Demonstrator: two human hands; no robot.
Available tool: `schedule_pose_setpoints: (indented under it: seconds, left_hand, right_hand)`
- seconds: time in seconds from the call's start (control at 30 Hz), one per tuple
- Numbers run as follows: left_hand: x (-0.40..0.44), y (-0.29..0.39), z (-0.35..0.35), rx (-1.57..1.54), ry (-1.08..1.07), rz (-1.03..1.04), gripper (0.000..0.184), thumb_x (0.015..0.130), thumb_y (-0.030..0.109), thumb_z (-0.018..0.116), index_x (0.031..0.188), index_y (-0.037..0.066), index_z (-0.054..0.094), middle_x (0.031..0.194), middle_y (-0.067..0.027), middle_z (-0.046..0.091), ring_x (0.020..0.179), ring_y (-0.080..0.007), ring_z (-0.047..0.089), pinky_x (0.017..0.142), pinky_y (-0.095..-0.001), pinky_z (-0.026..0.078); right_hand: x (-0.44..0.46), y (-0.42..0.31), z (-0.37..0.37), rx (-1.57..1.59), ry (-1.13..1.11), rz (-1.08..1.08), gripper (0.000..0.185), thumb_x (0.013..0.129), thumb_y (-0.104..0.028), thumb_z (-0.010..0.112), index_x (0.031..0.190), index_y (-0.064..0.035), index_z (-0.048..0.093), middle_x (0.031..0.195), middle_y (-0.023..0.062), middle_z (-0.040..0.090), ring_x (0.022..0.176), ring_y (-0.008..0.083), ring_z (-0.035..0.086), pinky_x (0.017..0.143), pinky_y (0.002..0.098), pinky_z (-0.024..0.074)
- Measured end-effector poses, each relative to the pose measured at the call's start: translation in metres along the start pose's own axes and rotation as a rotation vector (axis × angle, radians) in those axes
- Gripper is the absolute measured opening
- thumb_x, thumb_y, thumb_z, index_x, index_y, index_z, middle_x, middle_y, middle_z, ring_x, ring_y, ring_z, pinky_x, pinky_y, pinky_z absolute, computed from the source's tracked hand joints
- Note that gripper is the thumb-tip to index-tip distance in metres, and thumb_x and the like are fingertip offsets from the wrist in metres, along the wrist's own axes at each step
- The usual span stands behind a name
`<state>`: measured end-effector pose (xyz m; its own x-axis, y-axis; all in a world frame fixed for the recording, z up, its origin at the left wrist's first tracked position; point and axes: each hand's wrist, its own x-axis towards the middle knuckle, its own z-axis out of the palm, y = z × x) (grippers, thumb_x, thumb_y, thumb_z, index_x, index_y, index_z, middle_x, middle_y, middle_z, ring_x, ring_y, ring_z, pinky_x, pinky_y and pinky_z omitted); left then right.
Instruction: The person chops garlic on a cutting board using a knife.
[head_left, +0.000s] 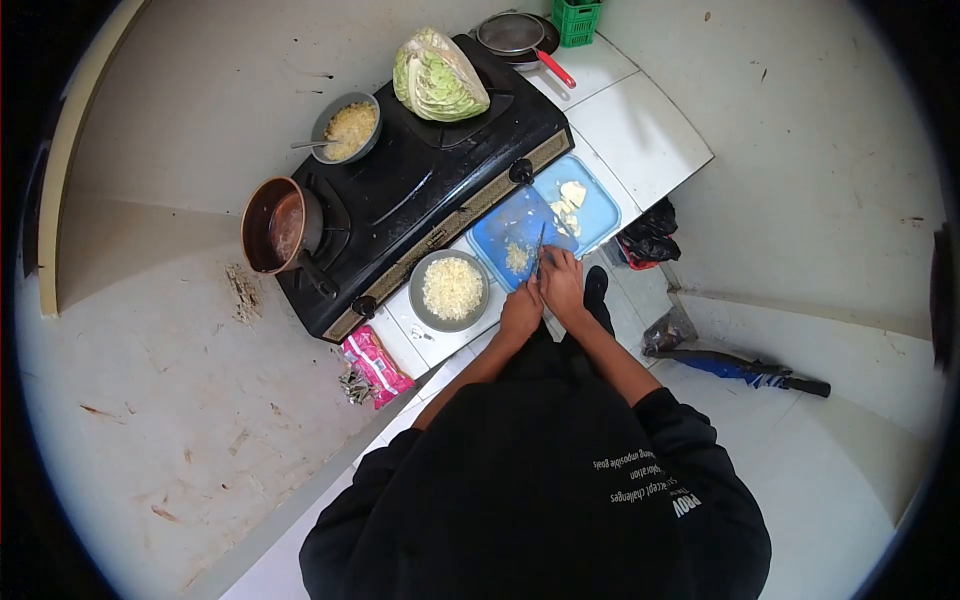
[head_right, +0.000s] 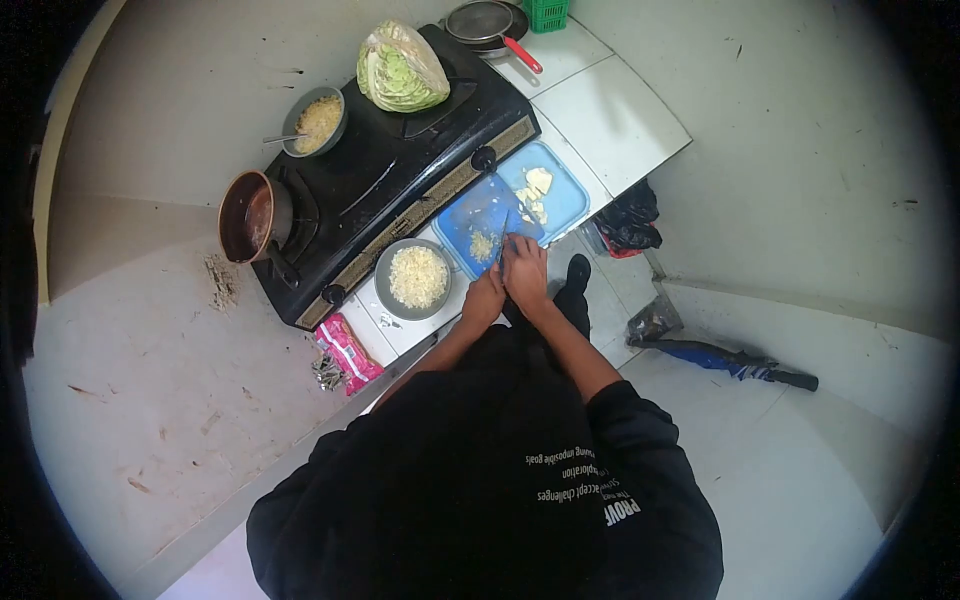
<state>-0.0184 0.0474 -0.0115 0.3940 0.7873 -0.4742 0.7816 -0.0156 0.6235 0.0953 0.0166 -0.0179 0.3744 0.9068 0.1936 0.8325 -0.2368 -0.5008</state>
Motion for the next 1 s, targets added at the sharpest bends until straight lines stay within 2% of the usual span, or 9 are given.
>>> schedule_pose_setpoints:
  seconds: [0.13, 0.23, 0.67, 1.0]
  left_hand:
    - [-0.003, -0.011, 0.000, -0.007, 0.004, -0.006, 0.058, 0.105, 0.042, 0.027, 0.107, -0.004, 0.063, 0.095, -0.0361, 0.064, 0.094, -0.0538, 0.061, 0.087, -0.0589, 0.048]
    - [-0.009, -0.019, -0.001, -0.075, 0.018, 0.085, 0.059, 0.105, 0.042, 0.027, 0.105, -0.004, 0.064, 0.096, -0.0355, 0.064, 0.095, -0.0534, 0.061, 0.087, -0.0584, 0.048]
    - [-0.025, -0.011, -0.002, -0.105, -0.017, 0.043, 0.058, 0.106, 0.040, 0.026, 0.104, -0.003, 0.064, 0.096, -0.0349, 0.064, 0.096, -0.0541, 0.060, 0.087, -0.0592, 0.047]
    - [-0.013, -0.003, 0.000, 0.000, 0.021, 0.034, 0.057, 0.105, 0.040, 0.028, 0.102, -0.004, 0.064, 0.091, -0.0368, 0.064, 0.089, -0.0543, 0.062, 0.081, -0.0602, 0.049]
  right_hand:
    - [-0.003, 0.000, 0.001, 0.012, -0.005, 0.018, 0.034, 0.086, -0.011, 0.062, 0.119, -0.0033, 0.067, 0.124, 0.0078, 0.059, 0.113, 0.0284, 0.051, 0.092, 0.0411, 0.0412]
    - [-0.003, -0.001, 0.000, 0.012, -0.008, 0.022, 0.036, 0.088, -0.012, 0.060, 0.123, -0.0032, 0.065, 0.125, 0.0080, 0.059, 0.115, 0.0274, 0.051, 0.093, 0.0421, 0.0403]
    - [-0.005, -0.003, -0.002, -0.014, -0.027, 0.005, 0.036, 0.090, -0.012, 0.057, 0.123, -0.0004, 0.064, 0.126, 0.0099, 0.058, 0.114, 0.0292, 0.052, 0.094, 0.0426, 0.0407]
    - [-0.002, -0.002, -0.004, -0.139, -0.077, -0.042, 0.043, 0.081, -0.014, 0.060, 0.120, 0.0022, 0.064, 0.127, 0.0105, 0.057, 0.111, 0.0272, 0.052, 0.091, 0.0418, 0.0414]
